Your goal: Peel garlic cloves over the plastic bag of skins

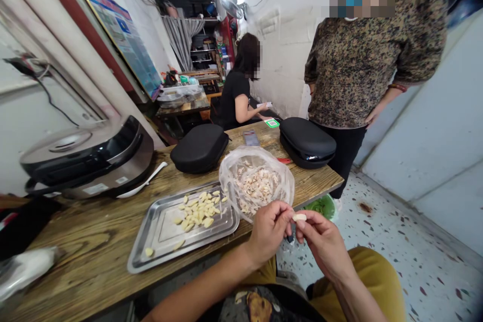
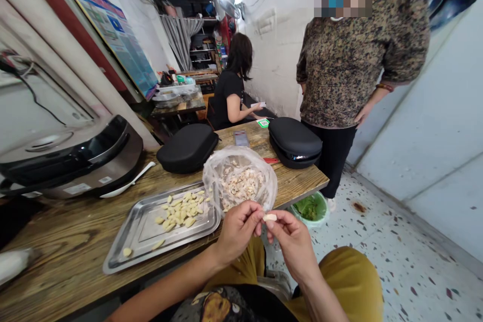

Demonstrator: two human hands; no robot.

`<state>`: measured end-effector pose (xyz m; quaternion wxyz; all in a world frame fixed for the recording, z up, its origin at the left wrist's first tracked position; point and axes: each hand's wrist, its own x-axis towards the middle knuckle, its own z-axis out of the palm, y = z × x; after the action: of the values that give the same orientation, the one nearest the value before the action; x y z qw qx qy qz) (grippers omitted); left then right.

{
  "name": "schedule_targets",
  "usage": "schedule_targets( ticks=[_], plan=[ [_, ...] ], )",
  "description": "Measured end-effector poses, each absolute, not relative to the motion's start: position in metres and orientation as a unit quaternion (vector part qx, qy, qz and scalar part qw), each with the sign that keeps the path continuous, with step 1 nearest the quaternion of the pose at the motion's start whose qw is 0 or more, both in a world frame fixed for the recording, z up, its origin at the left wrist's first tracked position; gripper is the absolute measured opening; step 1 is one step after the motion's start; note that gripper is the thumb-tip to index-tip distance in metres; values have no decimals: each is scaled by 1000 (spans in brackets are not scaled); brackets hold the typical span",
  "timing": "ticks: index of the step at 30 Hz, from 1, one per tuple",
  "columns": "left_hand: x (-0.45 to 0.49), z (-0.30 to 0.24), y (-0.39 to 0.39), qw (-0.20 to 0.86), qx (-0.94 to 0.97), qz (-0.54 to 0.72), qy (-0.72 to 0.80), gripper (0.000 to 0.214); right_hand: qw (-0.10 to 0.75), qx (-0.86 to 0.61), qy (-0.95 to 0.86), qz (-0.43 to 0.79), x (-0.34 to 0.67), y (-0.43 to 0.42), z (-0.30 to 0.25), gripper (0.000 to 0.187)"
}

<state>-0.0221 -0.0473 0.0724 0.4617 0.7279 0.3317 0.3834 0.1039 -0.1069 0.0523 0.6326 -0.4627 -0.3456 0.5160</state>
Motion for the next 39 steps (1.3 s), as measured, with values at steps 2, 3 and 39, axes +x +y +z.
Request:
schedule_targets(
  ticks=[2,3,39],
  plan=[
    [-22,73,-48,474,726,372,330,23,630,-495,-377,464,104,-108,51,22],
    [-21,74,-48,475,729,368,328,23,629,-508,-388,442,104,-108,51,22],
    [-18,20,-46,776,440,271,360,32,406,-569,-715,6,138,-113,-1,12]
  ],
)
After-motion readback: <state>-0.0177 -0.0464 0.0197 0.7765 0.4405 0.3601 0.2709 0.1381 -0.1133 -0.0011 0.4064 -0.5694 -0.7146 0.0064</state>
